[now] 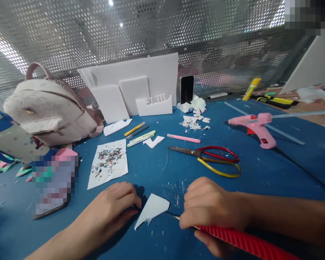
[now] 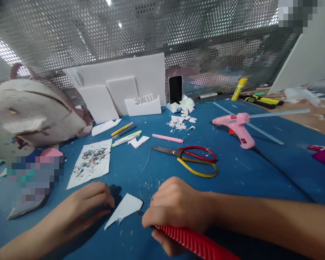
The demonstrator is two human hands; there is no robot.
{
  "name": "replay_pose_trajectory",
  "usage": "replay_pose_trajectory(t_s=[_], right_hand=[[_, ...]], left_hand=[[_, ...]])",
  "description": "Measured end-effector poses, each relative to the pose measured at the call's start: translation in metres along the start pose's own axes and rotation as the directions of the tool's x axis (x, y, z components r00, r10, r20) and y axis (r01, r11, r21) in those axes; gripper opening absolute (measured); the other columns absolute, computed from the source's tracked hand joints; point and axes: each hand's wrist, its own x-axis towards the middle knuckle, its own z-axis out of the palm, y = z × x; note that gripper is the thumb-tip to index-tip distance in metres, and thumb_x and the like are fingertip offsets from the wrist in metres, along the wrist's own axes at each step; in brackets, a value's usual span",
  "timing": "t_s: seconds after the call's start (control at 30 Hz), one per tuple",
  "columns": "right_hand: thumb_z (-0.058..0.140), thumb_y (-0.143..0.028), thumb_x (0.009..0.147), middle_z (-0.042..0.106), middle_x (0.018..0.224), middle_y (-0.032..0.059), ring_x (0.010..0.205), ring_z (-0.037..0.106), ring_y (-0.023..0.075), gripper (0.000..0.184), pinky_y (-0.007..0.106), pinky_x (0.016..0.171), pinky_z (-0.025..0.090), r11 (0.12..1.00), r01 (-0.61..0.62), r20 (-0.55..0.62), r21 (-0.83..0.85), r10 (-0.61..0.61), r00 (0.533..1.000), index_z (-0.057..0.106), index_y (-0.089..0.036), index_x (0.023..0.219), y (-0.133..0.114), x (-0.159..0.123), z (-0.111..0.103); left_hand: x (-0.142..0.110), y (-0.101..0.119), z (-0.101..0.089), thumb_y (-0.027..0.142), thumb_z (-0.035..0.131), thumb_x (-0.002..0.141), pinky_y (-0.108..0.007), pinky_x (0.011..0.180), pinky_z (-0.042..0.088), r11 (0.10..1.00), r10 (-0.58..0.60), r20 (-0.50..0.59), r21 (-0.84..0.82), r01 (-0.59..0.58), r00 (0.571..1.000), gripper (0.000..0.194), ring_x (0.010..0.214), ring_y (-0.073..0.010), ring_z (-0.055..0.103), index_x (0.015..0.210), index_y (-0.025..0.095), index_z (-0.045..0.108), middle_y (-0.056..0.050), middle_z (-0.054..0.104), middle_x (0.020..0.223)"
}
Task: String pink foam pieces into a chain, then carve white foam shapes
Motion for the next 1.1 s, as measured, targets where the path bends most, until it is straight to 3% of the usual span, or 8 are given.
replay_pose_trajectory(t_s=[0.17, 0.3, 0.4, 0.5, 0.67, 0.77, 0.93, 1.1], right_hand=[[0.048, -0.019, 0.077, 0.055, 0.056, -0.0042, 0.044, 0.047, 0.012, 0.016, 0.028, 0.047, 0.033, 0.99, -0.113, -0.046, -0.08, 0.109, 0.993, 0.061, -0.019, 0.086, 0.006, 0.0, 0.0], [0.048, -0.015, 0.08, 0.066, 0.066, -0.0008, 0.051, 0.056, 0.0125, 0.02, 0.026, 0.051, 0.04, 0.967, -0.254, -0.089, -0.017, 0.252, 0.964, 0.064, -0.018, 0.092, 0.011, 0.001, -0.003], [0.049, -0.016, 0.082, 0.068, 0.07, -0.0003, 0.055, 0.06, 0.0119, 0.02, 0.024, 0.053, 0.043, 0.952, -0.302, -0.07, 0.054, 0.305, 0.95, 0.064, -0.017, 0.095, 0.013, 0.001, -0.007], [0.049, -0.017, 0.083, 0.067, 0.07, -0.0019, 0.055, 0.06, 0.0107, 0.02, 0.022, 0.054, 0.044, 0.945, -0.308, -0.066, 0.111, 0.316, 0.946, 0.064, -0.018, 0.097, 0.014, 0.0, -0.008], [0.049, -0.022, 0.088, 0.063, 0.066, -0.0033, 0.052, 0.056, 0.0101, 0.016, 0.023, 0.053, 0.041, 0.939, -0.325, -0.108, 0.113, 0.337, 0.935, 0.063, -0.019, 0.096, 0.013, -0.001, -0.009], [0.047, -0.025, 0.091, 0.063, 0.067, -0.0032, 0.051, 0.056, 0.0097, 0.017, 0.023, 0.053, 0.04, 0.931, -0.352, -0.152, 0.101, 0.364, 0.919, 0.062, -0.019, 0.096, 0.012, -0.001, -0.009], [0.049, -0.028, 0.089, 0.06, 0.066, -0.0045, 0.049, 0.053, 0.0089, 0.017, 0.022, 0.05, 0.039, 0.905, -0.402, -0.176, 0.136, 0.421, 0.89, 0.06, -0.019, 0.098, 0.012, -0.002, -0.007], [0.053, -0.026, 0.085, 0.062, 0.07, -0.003, 0.054, 0.057, 0.0106, 0.018, 0.023, 0.052, 0.041, 0.915, -0.391, -0.116, 0.101, 0.401, 0.909, 0.058, -0.019, 0.101, 0.007, 0.0, -0.006]], left_hand=[[0.007, 0.018, 0.006, 0.005, 0.044, 0.097, -0.031, 0.078, 0.045, 0.986, 0.079, -0.011, -0.146, -0.08, 0.997, 0.032, 0.092, -0.0189, 0.058, 0.115, 0.025, 0.062, -0.004, 0.065, 0.102], [0.011, 0.025, 0.01, 0.007, 0.048, 0.097, -0.032, 0.076, 0.046, 0.981, 0.156, 0.015, -0.119, -0.153, 0.988, 0.038, 0.089, -0.02, 0.058, 0.128, 0.026, 0.059, -0.005, 0.066, 0.105], [0.015, 0.02, 0.006, 0.008, 0.046, 0.099, -0.031, 0.076, 0.047, 0.983, 0.154, -0.041, -0.098, -0.157, 0.987, 0.034, 0.089, -0.0196, 0.059, 0.123, 0.026, 0.061, -0.005, 0.067, 0.105], [0.024, 0.013, -0.003, 0.012, 0.049, 0.1, -0.033, 0.091, 0.049, 0.987, 0.112, -0.072, -0.111, -0.119, 0.991, 0.027, 0.107, -0.0204, 0.059, 0.123, 0.023, 0.059, -0.008, 0.065, 0.119], [0.044, 0.006, -0.013, 0.019, 0.061, 0.096, -0.038, 0.107, 0.044, 0.979, 0.131, 0.036, -0.16, -0.124, 0.991, 0.036, 0.127, -0.0216, 0.054, 0.131, 0.021, 0.052, -0.01, 0.061, 0.136], [0.046, 0.005, -0.01, 0.019, 0.059, 0.097, -0.039, 0.104, 0.044, 0.978, 0.157, 0.022, -0.143, -0.153, 0.987, 0.03, 0.12, -0.0213, 0.058, 0.127, 0.022, 0.055, -0.009, 0.064, 0.13], [0.036, 0.011, 0.004, 0.048, 0.063, 0.093, -0.04, 0.083, 0.045, 0.993, 0.098, -0.111, 0.073, -0.09, 0.989, 0.036, 0.091, -0.0246, 0.058, 0.113, 0.018, 0.057, -0.007, 0.066, 0.106], [0.033, 0.019, 0.021, 0.059, 0.055, 0.093, -0.038, 0.072, 0.041, 0.974, 0.11, -0.225, 0.22, -0.059, 0.968, 0.042, 0.073, -0.0217, 0.051, 0.092, 0.017, 0.056, -0.004, 0.062, 0.084]])
